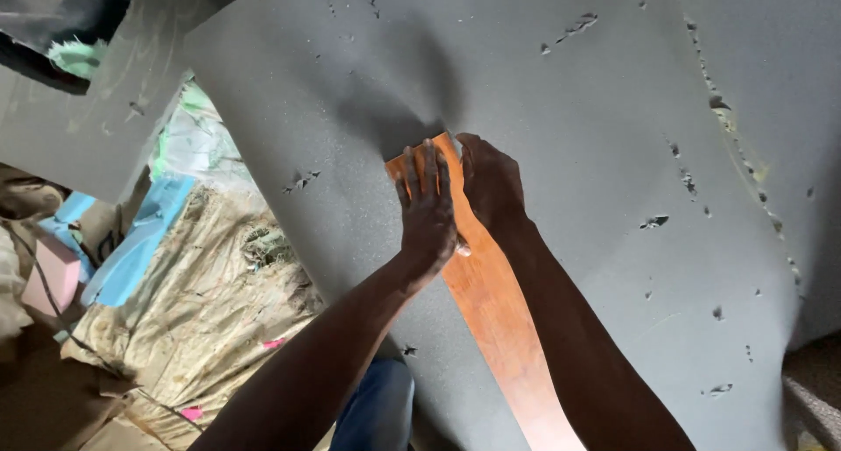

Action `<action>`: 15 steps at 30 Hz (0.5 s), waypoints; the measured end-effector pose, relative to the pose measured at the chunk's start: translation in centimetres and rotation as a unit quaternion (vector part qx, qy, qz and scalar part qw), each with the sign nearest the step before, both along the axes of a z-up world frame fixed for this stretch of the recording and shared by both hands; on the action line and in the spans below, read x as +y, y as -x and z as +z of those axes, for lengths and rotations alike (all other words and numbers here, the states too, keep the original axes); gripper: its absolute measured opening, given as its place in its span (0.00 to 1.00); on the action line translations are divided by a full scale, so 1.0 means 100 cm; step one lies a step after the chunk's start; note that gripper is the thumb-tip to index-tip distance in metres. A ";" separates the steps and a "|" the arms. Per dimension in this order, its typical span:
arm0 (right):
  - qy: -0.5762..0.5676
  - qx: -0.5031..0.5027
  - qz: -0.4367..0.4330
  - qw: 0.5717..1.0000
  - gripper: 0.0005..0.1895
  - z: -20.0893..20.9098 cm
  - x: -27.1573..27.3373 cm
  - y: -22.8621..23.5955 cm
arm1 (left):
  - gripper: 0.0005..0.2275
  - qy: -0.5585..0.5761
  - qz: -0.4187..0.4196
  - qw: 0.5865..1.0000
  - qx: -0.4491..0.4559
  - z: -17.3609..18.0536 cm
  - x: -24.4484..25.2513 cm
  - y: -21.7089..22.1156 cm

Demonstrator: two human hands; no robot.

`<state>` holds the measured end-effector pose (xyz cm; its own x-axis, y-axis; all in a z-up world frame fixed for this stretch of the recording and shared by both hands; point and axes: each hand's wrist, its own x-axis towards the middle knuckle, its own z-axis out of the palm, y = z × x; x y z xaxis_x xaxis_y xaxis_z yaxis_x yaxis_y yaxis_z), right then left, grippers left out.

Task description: Using a wooden straight edge and a marking tool to draw a grid pattern on a large piece of upholstery foam.

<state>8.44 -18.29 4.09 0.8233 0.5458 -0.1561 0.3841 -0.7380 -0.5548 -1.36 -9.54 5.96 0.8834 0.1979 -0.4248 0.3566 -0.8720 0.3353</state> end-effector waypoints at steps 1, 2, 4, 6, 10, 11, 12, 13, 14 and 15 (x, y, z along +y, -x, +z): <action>0.032 -0.038 0.028 0.998 0.16 -0.006 0.001 -0.001 | 0.72 -0.005 -0.004 1.000 0.014 0.002 0.000 -0.002; 0.064 -0.075 0.056 0.993 0.16 -0.012 0.002 -0.001 | 0.71 -0.010 -0.007 1.000 0.027 0.004 -0.001 -0.004; 0.092 -0.084 0.076 0.989 0.16 -0.014 0.000 0.000 | 0.71 0.002 -0.006 0.999 0.036 0.006 0.000 -0.004; 0.117 -0.098 0.094 0.984 0.15 -0.014 -0.009 0.001 | 0.71 0.012 -0.004 0.999 0.041 0.006 0.003 -0.005; 0.123 -0.064 0.128 0.982 0.17 0.001 -0.064 0.037 | 0.76 -0.031 -0.018 0.999 -0.012 -0.007 -0.001 0.004; 0.118 -0.053 0.140 0.982 0.17 0.006 -0.077 0.045 | 0.76 -0.046 -0.022 0.999 -0.017 -0.012 0.001 0.001; 0.122 -0.052 0.140 0.981 0.17 0.011 -0.103 0.066 | 0.76 -0.042 -0.022 0.999 -0.017 -0.013 -0.001 0.003; 0.135 -0.030 0.132 0.982 0.19 0.014 -0.127 0.087 | 0.75 -0.035 -0.022 0.999 -0.026 -0.013 0.000 0.003; 0.147 -0.008 0.124 0.981 0.20 0.017 -0.151 0.108 | 0.73 -0.028 -0.022 0.999 -0.035 -0.014 0.000 0.004; 0.149 -0.007 0.122 0.981 0.20 0.005 -0.183 0.133 | 0.73 -0.025 -0.024 0.999 -0.034 -0.017 0.002 0.004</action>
